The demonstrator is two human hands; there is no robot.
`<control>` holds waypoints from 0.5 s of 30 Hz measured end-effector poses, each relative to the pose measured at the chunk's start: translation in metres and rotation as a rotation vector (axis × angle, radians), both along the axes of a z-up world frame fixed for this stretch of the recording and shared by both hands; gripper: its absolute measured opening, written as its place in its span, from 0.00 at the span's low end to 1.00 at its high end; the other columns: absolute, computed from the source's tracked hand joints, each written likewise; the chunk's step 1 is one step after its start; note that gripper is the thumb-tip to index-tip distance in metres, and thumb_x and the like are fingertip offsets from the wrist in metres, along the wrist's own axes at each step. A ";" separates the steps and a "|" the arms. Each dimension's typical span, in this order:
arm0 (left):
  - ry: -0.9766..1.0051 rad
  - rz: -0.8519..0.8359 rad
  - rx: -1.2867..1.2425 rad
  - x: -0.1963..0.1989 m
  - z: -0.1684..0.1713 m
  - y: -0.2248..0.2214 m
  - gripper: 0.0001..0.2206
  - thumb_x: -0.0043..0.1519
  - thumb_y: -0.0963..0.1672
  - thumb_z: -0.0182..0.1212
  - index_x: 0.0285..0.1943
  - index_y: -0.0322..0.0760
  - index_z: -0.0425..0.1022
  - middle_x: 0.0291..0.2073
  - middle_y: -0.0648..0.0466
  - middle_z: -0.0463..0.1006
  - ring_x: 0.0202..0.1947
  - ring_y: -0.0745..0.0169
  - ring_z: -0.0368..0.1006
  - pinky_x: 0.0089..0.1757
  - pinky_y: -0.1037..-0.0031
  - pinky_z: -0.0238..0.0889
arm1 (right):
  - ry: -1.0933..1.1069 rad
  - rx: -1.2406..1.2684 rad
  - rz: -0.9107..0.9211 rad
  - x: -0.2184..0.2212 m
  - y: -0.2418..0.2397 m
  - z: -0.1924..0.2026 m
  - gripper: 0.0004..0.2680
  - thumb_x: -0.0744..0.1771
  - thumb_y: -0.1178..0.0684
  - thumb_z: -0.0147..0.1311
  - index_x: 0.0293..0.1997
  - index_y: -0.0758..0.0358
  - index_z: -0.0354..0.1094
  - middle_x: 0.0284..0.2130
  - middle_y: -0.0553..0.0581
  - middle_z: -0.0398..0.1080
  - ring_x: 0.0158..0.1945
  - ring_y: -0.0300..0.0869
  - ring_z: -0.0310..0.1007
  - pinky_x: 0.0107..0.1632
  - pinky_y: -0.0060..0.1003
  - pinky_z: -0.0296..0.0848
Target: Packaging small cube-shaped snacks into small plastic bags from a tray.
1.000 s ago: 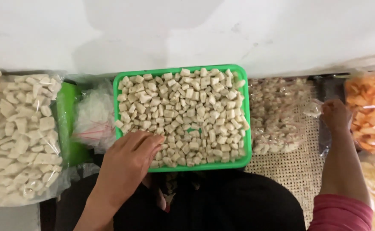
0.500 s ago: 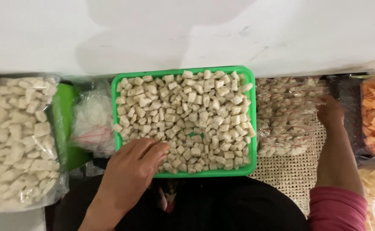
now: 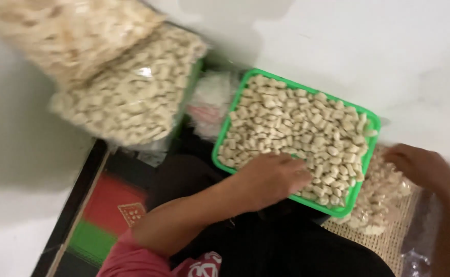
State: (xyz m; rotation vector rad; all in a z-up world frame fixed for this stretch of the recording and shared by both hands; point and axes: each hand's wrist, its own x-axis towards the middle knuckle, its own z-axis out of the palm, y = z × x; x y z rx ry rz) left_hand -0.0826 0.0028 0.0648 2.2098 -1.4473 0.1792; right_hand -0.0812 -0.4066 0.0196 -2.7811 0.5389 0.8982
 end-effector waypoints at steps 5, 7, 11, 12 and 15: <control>-0.040 -0.005 -0.285 -0.018 0.011 0.006 0.13 0.64 0.43 0.66 0.57 0.45 0.74 0.54 0.50 0.75 0.44 0.46 0.76 0.43 0.57 0.70 | -0.168 0.174 0.334 0.046 0.182 0.077 0.13 0.71 0.41 0.44 0.55 0.49 0.75 0.47 0.52 0.80 0.46 0.43 0.79 0.51 0.37 0.81; -0.090 0.063 -0.416 -0.023 0.017 -0.001 0.10 0.66 0.44 0.62 0.54 0.47 0.72 0.48 0.53 0.72 0.42 0.48 0.78 0.41 0.59 0.72 | -0.334 0.207 0.469 0.074 0.218 0.033 0.10 0.70 0.43 0.50 0.51 0.48 0.76 0.43 0.53 0.79 0.46 0.51 0.79 0.50 0.44 0.79; -0.218 0.206 -0.605 -0.029 0.054 0.013 0.02 0.69 0.44 0.57 0.44 0.50 0.72 0.40 0.60 0.70 0.39 0.56 0.79 0.39 0.68 0.72 | -0.606 0.407 0.727 0.108 0.306 0.000 0.08 0.68 0.43 0.59 0.48 0.47 0.77 0.44 0.58 0.77 0.51 0.61 0.76 0.49 0.56 0.77; -0.222 0.213 -0.614 -0.026 0.048 0.015 0.02 0.69 0.44 0.57 0.44 0.50 0.72 0.40 0.60 0.70 0.39 0.56 0.79 0.39 0.68 0.72 | -0.605 0.400 0.738 0.117 0.321 -0.010 0.08 0.68 0.43 0.59 0.48 0.47 0.77 0.44 0.58 0.77 0.51 0.61 0.76 0.49 0.56 0.77; -0.091 0.061 -0.485 -0.022 0.037 0.022 0.15 0.70 0.41 0.58 0.65 0.53 0.68 0.58 0.60 0.75 0.52 0.57 0.79 0.52 0.64 0.74 | -0.659 0.373 0.900 0.133 0.365 -0.037 0.08 0.71 0.47 0.53 0.49 0.56 0.76 0.44 0.55 0.75 0.48 0.50 0.73 0.40 0.47 0.72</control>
